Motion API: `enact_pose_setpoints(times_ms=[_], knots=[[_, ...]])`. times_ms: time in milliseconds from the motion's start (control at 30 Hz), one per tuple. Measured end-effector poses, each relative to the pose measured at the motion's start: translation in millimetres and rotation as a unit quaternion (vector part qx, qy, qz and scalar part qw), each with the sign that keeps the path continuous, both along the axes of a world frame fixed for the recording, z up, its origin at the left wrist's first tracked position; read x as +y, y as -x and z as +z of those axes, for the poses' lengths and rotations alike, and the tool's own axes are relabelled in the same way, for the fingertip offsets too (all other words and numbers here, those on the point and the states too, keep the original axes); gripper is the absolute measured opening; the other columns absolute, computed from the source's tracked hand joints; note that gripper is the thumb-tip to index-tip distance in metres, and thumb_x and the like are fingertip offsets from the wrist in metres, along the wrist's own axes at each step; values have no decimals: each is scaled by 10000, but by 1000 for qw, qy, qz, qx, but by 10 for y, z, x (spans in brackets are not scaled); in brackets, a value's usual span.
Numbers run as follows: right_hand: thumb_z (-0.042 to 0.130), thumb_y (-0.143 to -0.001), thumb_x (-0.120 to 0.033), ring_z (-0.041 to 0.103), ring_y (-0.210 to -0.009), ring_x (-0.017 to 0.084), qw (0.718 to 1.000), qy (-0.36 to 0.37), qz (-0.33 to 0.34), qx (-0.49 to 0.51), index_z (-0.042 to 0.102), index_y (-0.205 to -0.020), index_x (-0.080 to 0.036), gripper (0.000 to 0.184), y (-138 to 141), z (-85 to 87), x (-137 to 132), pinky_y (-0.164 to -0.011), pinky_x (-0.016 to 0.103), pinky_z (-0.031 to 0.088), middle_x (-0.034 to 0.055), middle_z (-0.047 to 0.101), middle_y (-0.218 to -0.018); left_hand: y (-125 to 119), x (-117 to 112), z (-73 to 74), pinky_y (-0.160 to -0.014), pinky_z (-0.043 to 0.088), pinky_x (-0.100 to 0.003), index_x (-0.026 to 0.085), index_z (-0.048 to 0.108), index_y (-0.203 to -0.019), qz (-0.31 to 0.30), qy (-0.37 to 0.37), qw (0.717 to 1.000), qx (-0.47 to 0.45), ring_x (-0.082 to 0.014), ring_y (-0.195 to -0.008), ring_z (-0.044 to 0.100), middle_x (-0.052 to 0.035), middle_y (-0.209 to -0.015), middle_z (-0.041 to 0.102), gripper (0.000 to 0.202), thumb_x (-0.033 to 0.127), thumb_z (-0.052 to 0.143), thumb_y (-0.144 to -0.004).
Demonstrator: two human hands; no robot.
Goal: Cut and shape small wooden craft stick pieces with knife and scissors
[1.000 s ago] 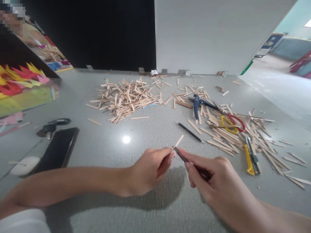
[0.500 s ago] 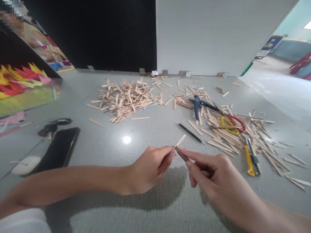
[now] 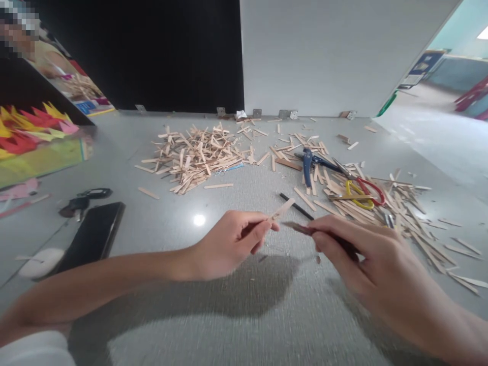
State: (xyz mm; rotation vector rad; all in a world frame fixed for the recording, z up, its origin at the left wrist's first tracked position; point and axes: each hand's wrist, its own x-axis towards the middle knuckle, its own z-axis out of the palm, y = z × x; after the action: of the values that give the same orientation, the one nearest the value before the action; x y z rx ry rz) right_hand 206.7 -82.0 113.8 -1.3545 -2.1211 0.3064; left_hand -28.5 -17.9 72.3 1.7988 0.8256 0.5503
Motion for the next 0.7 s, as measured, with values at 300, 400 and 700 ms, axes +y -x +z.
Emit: enact_pose_setpoints(times_ms=[300, 400, 700], knots=[[661, -1049, -403, 450, -376, 103, 997, -34, -71, 6, 841, -1119, -248, 247, -4, -51, -18, -430, 247, 408, -38, 690, -556, 59, -99, 153, -481, 285, -200, 145, 762, -1102, -39, -14, 999, 3, -95, -515, 356, 68, -621, 432, 359, 343, 462, -1114], [655, -1046, -333, 503, -384, 110, 997, -40, -61, 10, 868, -1043, -261, 225, 12, -61, -23, -429, 241, 426, -32, 709, -553, 63, -124, 174, -466, 281, -198, 140, 765, -1116, -45, -20, 999, 8, -86, -488, 344, 68, -619, 446, 365, 326, 451, -1118], [652, -1062, -324, 543, -399, 112, 997, -63, -52, 3, 856, -1008, -286, 215, -1, -66, -66, -416, 254, 405, -31, 713, -578, 73, -162, 160, -438, 247, -191, 138, 770, -1081, -39, -88, 995, 20, -72, -455, 308, 74, -591, 454, 340, 269, 459, -1111]])
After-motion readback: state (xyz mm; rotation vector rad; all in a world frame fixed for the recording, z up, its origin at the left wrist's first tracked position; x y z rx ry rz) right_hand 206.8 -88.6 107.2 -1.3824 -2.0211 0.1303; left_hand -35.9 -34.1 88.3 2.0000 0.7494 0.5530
